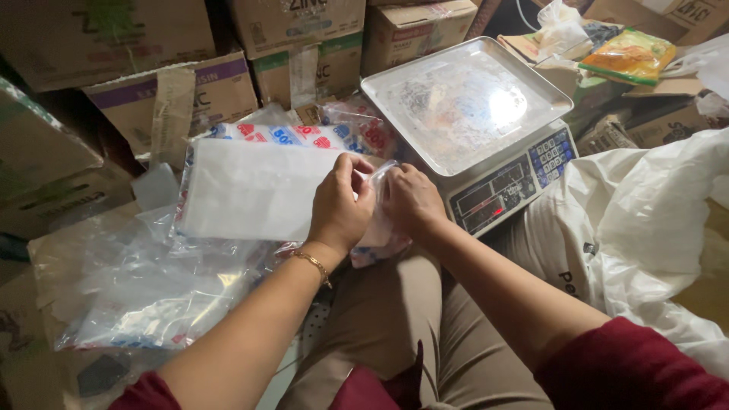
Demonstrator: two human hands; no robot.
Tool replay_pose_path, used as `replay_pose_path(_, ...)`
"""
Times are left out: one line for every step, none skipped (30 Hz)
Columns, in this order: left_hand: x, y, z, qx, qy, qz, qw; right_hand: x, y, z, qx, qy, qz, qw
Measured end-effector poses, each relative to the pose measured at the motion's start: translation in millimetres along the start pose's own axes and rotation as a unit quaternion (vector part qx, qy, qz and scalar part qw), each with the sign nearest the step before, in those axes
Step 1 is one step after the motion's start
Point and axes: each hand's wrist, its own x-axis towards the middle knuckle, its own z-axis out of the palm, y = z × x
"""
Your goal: The person scoops a yellow powder from a large sack into a small plastic bag, places it on a digital scale, and adjusts the amount with a scoop to reach a target weight. The person then ties the bag and sets it aside before repeating the process with a new bag.
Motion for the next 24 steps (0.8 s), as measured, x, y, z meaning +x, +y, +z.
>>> replay_pose_path(-2, 1, -1, 0.003, -0.001, 0.002, 1.000, 0, -2, 2, 0.001, 0.001, 0.008, 1.000)
replay_pose_path(-2, 2, -3, 0.005, -0.002, -0.004, 1.000, 0, -3, 3, 0.025, -0.003, -0.010, 1.000)
replay_pose_path(-1, 3, -4, 0.005, -0.006, -0.011, 1.000, 0, -2, 2, 0.049, -0.007, -0.026, 0.998)
replay_pose_path(-1, 5, -6, 0.005, -0.010, -0.018, 1.000, 0, -1, 1, 0.072, -0.012, -0.041, 0.996)
replay_pose_path(0, 7, -7, 0.002, -0.008, -0.010, 1.000, 1, 1, -1, 0.096, -0.044, -0.012, 0.994)
replay_pose_path(0, 10, -9, -0.002, -0.005, -0.001, 1.000, 2, 3, -3, 0.119, -0.076, 0.017, 0.990)
replay_pose_path(0, 13, -11, -0.004, -0.001, 0.007, 1.000, 4, 4, -4, 0.143, -0.110, 0.044, 0.983)
replay_pose_path(0, 16, -12, -0.005, 0.002, 0.026, 1.000, 6, 6, -5, 0.177, -0.138, 0.027, 0.974)
replay_pose_path(0, 20, -13, -0.005, 0.007, 0.046, 0.999, 9, 7, -6, 0.210, -0.165, 0.009, 0.964)
replay_pose_path(0, 24, -14, -0.005, 0.011, 0.066, 0.998, 12, 8, -7, 0.243, -0.192, -0.009, 0.951)
replay_pose_path(0, 28, -14, -0.011, 0.002, 0.064, 0.998, 15, 8, -7, 0.275, -0.195, -0.061, 0.940)
replay_pose_path(1, 32, -14, -0.017, -0.006, 0.062, 0.998, 18, 8, -7, 0.305, -0.198, -0.114, 0.925)
replay_pose_path(1, 35, -14, -0.023, -0.014, 0.060, 0.998, 21, 7, -7, 0.334, -0.200, -0.166, 0.906)
replay_pose_path(1, 38, -14, -0.026, -0.011, 0.073, 0.997, 24, 7, -7, 0.234, -0.180, -0.143, 0.945)
replay_pose_path(1, 39, -14, -0.029, -0.009, 0.087, 0.996, 24, 6, -6, 0.131, -0.158, -0.118, 0.972)
replay_pose_path(1, 40, -15, -0.032, -0.006, 0.100, 0.994, 23, 6, -5, 0.026, -0.134, -0.092, 0.986)
replay_pose_path(1, 40, -15, -0.026, -0.008, 0.092, 0.995, 23, 5, -4, 0.020, -0.130, -0.090, 0.987)
replay_pose_path(1, 40, -16, -0.021, -0.011, 0.085, 0.996, 21, 4, -3, 0.014, -0.126, -0.087, 0.988)
replay_pose_path(1, 39, -16, -0.015, -0.013, 0.077, 0.997, 20, 4, -1, 0.008, -0.122, -0.084, 0.989)
replay_pose_path(0, 38, -16, -0.012, -0.012, 0.072, 0.997, 17, 4, 2, 0.044, -0.092, -0.094, 0.990)
replay_pose_path(-1, 37, -16, -0.007, -0.011, 0.068, 0.998, 16, 4, 5, 0.079, -0.062, -0.104, 0.989)
replay_pose_path(-2, 37, -15, -0.003, -0.009, 0.063, 0.998, 15, 4, 8, 0.115, -0.032, -0.114, 0.986)
replay_pose_path(-2, 36, -15, -0.005, -0.009, 0.066, 0.998, 15, 6, 10, 0.112, -0.043, -0.107, 0.987)
replay_pose_path(-2, 35, -15, -0.006, -0.009, 0.068, 0.998, 16, 7, 12, 0.109, -0.055, -0.099, 0.988)
